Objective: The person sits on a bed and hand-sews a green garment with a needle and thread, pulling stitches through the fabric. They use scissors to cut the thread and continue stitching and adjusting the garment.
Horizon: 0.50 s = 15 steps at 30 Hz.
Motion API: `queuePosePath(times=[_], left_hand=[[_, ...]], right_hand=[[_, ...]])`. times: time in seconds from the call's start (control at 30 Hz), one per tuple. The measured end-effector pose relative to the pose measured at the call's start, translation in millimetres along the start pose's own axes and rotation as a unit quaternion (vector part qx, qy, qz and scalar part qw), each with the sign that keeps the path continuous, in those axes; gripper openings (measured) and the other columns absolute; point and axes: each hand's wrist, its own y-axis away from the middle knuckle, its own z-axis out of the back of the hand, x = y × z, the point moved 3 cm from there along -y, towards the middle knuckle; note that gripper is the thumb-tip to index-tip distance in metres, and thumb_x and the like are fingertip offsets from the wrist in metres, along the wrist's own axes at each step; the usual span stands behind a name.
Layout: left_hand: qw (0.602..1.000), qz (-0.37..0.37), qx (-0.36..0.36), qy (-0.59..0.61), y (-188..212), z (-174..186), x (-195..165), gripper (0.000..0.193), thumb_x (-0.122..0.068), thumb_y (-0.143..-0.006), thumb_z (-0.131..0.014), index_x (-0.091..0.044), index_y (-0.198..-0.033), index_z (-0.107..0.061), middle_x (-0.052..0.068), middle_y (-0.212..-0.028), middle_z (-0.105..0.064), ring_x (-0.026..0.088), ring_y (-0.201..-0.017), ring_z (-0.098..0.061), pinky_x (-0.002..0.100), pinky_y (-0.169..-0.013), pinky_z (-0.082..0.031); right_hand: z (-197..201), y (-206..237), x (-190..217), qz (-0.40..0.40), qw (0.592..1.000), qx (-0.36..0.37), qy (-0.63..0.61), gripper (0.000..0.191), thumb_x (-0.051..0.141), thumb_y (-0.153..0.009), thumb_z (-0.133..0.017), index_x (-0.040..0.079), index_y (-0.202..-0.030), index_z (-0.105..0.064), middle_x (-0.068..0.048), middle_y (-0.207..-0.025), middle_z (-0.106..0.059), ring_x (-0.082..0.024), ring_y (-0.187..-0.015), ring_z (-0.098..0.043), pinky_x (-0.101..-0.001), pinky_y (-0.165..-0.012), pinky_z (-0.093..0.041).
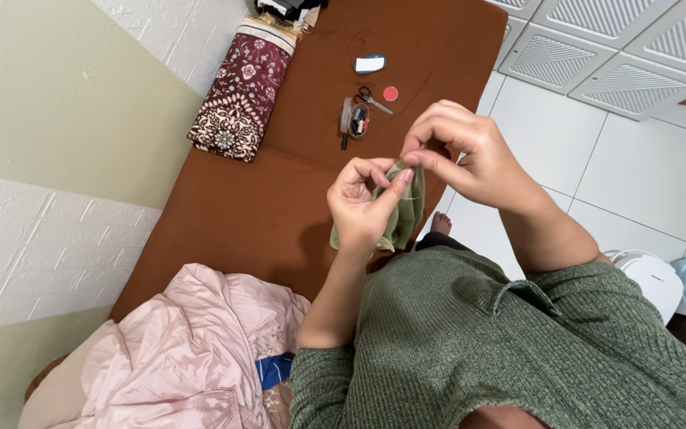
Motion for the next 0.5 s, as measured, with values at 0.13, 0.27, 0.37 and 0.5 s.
queuePosePath(times=[0.13,0.27,0.37,0.5], left_hand=[[0.999,0.034,0.001,0.027,-1.0,-0.5,5.8,0.026,0.011,-0.092,-0.074,-0.003,-0.088,-0.052,0.017,-0.106,-0.074,0.011,-0.094,-0.068,0.027,-0.088,-0.057],[0.999,0.029,-0.002,0.027,-3.8,0.2,5.6,0.027,0.012,-0.092,-0.074,-0.003,-0.088,-0.051,0.017,-0.107,-0.074,0.012,-0.096,-0.069,0.027,-0.090,-0.057],[0.999,0.022,-0.006,0.031,-5.3,1.9,3.7,0.026,0.012,-0.093,-0.073,-0.003,-0.089,-0.051,0.017,-0.107,-0.073,0.012,-0.097,-0.068,0.027,-0.091,-0.057],[0.999,0.027,-0.008,0.037,-5.9,2.4,4.1,0.027,0.012,-0.093,-0.073,-0.003,-0.090,-0.051,0.016,-0.108,-0.073,0.012,-0.096,-0.068,0.027,-0.090,-0.057]], right_hand=[[-2.4,2.3,-12.2,-0.107,0.968,-0.096,-0.204,0.003,0.002,-0.106,-0.063,0.003,-0.105,-0.066,-0.003,-0.101,-0.072,-0.009,-0.079,-0.063,-0.0218,-0.066,-0.050],[9.6,-3.3,-12.6,-0.045,0.981,-0.175,-0.071,0.005,-0.001,-0.105,-0.067,0.003,-0.107,-0.068,-0.006,-0.101,-0.075,-0.013,-0.085,-0.072,-0.0243,-0.067,-0.058],[14.1,-2.1,4.1,0.115,0.966,-0.119,0.198,0.011,-0.006,-0.100,-0.073,0.001,-0.107,-0.072,-0.009,-0.108,-0.074,-0.019,-0.095,-0.075,-0.0282,-0.077,-0.061],[5.4,0.6,11.4,0.179,0.946,-0.052,0.267,0.018,-0.004,-0.088,-0.077,0.004,-0.105,-0.076,-0.008,-0.107,-0.075,-0.022,-0.093,-0.074,-0.0311,-0.073,-0.059]])
